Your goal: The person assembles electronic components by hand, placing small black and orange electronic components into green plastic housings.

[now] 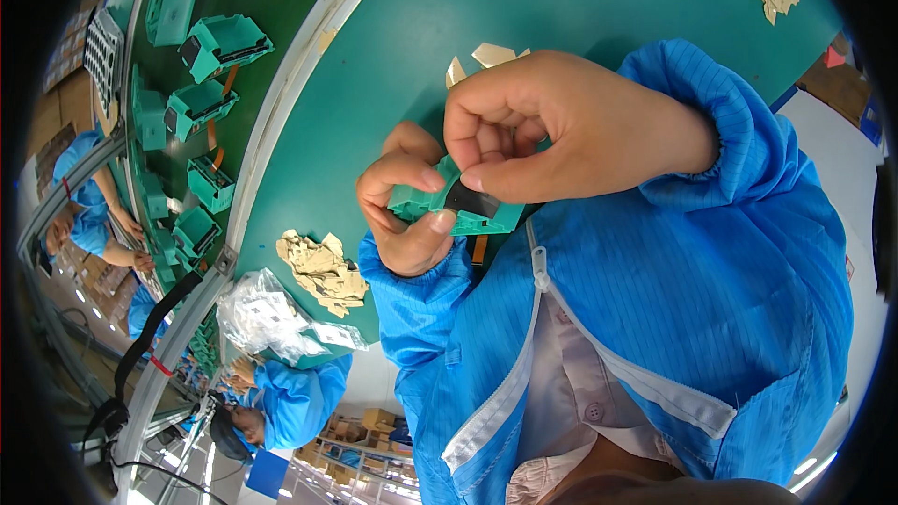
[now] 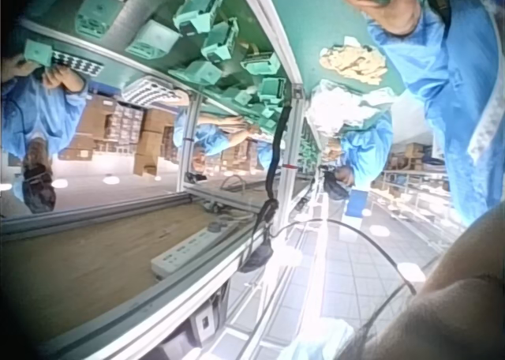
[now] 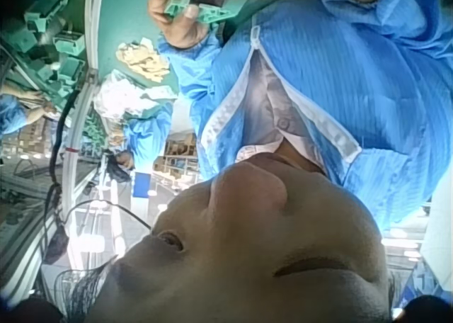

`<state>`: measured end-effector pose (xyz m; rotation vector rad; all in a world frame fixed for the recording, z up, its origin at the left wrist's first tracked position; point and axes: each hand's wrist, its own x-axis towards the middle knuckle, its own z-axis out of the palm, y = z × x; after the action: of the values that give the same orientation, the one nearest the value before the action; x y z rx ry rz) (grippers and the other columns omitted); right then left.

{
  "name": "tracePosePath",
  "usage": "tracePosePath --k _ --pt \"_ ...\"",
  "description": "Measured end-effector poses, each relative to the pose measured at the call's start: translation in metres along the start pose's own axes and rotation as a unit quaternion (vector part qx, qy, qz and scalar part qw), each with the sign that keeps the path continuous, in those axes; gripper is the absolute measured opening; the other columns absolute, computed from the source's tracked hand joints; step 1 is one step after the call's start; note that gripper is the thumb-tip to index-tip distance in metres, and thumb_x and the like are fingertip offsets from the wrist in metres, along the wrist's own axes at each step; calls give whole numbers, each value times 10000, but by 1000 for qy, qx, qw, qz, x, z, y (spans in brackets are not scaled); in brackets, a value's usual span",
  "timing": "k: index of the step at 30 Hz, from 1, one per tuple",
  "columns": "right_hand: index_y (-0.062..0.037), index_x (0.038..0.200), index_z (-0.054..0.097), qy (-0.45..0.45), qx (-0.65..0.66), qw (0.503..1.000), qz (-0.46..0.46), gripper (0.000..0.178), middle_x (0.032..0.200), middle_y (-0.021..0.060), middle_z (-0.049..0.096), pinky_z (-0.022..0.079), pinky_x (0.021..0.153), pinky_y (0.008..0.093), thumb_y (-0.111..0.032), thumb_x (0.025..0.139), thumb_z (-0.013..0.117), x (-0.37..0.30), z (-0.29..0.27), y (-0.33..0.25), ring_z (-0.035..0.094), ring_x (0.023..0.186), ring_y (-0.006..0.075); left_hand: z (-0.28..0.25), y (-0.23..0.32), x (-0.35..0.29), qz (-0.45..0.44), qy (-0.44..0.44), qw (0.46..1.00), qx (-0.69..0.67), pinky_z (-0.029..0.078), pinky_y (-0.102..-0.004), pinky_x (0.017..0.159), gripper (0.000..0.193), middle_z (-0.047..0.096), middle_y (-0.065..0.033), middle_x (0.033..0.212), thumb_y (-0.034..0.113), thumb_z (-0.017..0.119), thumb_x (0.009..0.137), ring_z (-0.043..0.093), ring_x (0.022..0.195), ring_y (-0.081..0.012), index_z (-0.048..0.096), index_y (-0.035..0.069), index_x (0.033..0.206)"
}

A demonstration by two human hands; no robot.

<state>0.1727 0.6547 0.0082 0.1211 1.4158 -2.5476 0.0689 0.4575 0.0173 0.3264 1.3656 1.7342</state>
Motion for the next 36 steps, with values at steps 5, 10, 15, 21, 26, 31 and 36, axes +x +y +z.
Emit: tracePosePath --k 5,10,15,21,26,31,36 --pt "-6 912 601 0 -6 1000 -5 75 753 8 605 440 586 200 -65 917 647 -1 1 1 560 680 36 1 0 0 -1 1 1000 -4 348 -260 691 265 518 -71 855 125 784 666 477 758 -144 669 58 895" --pt "-8 906 596 3 -10 1000 -3 71 749 11 606 439 577 197 -56 911 648 -1 2 1 562 674 36 -1 0 -1 -1 -2 1000 0 354 -258 691 265 519 -71 854 124 783 664 482 756 -144 669 55 894" --pt "-8 901 592 1 -15 1000 -4 70 746 11 603 440 575 197 -50 906 647 -1 0 -1 562 675 36 1 0 -1 -5 0 1000 5 359 -257 690 264 519 -71 850 123 782 661 485 752 -143 670 52 889" --pt "-12 894 588 5 -23 1000 -8 71 743 6 586 438 571 201 -47 903 649 -2 -2 -3 551 673 38 3 -1 1 -13 7 1000 3 358 -259 690 266 520 -73 847 120 779 658 486 751 -144 670 50 890" --pt "-21 895 589 24 -59 998 -22 65 735 8 578 442 575 203 -41 897 651 -4 0 -5 548 666 43 5 -2 1 -2 13 1000 3 360 -261 691 266 519 -75 852 120 774 657 487 758 -147 667 48 889" --pt "-48 898 574 92 -133 978 -131 120 593 32 551 367 498 305 -132 886 660 0 7 7 522 533 129 2 -2 2 23 28 999 4 370 -261 699 271 509 -76 852 118 766 661 487 764 -150 658 48 900" --pt "-56 1026 555 111 -141 976 -121 225 582 18 471 301 495 318 -185 900 690 1 13 16 428 510 114 4 1 3 28 63 998 5 375 -253 701 278 503 -83 855 128 769 664 481 760 -151 649 50 902"
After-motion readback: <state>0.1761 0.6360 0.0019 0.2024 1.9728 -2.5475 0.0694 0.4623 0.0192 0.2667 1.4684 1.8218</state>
